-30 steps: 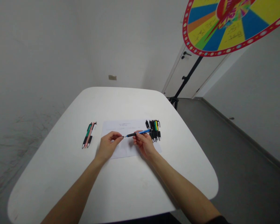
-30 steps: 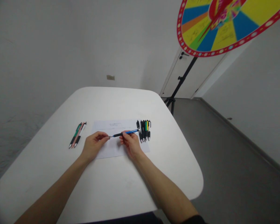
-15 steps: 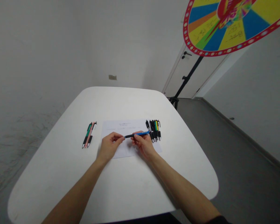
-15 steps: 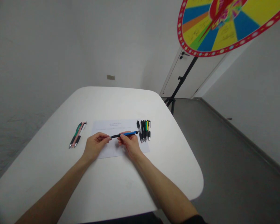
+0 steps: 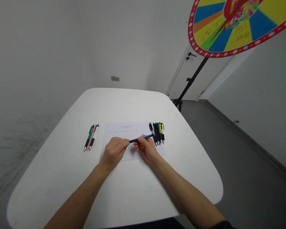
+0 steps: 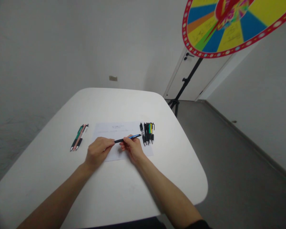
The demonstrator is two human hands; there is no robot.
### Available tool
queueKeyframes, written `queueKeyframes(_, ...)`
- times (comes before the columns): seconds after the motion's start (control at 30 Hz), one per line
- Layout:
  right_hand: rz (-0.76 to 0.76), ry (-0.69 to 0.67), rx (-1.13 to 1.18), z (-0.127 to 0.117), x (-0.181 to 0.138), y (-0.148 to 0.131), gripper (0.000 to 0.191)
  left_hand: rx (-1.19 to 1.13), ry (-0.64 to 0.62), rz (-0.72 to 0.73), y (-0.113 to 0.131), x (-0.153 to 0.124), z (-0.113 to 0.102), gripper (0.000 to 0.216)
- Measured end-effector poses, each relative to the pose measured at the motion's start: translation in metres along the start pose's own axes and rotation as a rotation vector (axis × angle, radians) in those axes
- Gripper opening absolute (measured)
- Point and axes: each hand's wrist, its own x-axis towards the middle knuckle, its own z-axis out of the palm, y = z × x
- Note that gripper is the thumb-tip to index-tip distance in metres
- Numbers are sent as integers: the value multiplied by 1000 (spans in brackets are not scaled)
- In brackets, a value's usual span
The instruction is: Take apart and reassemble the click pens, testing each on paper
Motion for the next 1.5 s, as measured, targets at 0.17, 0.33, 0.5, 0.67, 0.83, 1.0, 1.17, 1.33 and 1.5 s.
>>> queueKeyframes(0.17,0,-17,9,0,1,-1,37,33,42,-50,-1,-3,6,12)
queueKeyframes(0.33,-14,-12,22,-1,2,0,38,-50,-21,-274,-3,-5,5,37)
queueKeyframes(0.5,-28,-21,-29,0,1,1,35,-115,-201,-437,-1,0,1,41)
queueKeyframes(0.67,-42,-23,-64,1,0,1,32,-143,-202,-451,1,1,2,26)
queueKeyframes(0.83,-49,-23,-60,0,1,3,31,-161,-88,-429,2,-2,5,10)
queueKeyframes(1.0,-48,-41,-71,0,0,4,31,-166,-62,-448,2,-3,7,30)
queueKeyframes(1.17,-49,-30,-75,0,1,3,31,-111,-233,-484,0,0,3,38)
queueKeyframes(1.33,-62,-10,-85,0,1,3,29,-123,-243,-472,0,1,3,27)
queueKeyframes(1.5,-72,-7,-102,1,1,2,28,-149,-131,-434,0,-3,6,18)
